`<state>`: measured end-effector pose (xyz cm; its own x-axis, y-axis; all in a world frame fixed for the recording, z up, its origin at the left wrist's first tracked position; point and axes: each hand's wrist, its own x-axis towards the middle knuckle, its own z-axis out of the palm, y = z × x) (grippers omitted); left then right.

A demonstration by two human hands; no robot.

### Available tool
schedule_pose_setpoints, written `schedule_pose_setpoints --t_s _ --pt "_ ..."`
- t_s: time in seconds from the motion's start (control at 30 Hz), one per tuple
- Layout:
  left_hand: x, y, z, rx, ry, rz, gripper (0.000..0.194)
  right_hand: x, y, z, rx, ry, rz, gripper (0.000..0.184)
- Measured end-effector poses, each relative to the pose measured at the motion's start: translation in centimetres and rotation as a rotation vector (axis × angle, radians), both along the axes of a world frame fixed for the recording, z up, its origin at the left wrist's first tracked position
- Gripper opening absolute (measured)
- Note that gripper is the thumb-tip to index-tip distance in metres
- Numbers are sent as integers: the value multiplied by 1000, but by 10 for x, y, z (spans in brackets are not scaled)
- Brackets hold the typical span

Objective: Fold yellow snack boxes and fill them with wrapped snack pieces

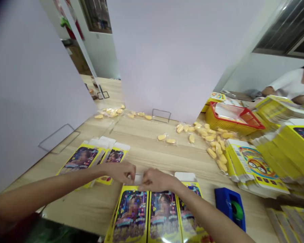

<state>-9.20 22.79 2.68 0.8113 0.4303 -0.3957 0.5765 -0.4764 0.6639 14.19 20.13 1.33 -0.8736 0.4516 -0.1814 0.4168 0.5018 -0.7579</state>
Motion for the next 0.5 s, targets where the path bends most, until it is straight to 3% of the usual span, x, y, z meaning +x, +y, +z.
schedule_pose_setpoints --t_s 0.13,0.2,0.3,0.37,0.5 --pt "22 47 10 299 57 221 32 34 49 -10 275 35 -559 17" --pt "49 77 4 454 77 308 33 51 83 -19 429 -71 -783 27" --pt "101 115 -14 543 43 325 48 64 121 -39 494 -195 -857 48" --pt "132 131 -27 550 17 314 54 66 133 -52 493 -213 -871 55" --pt "158 144 -42 528 10 402 38 74 131 -65 481 -128 -943 47"
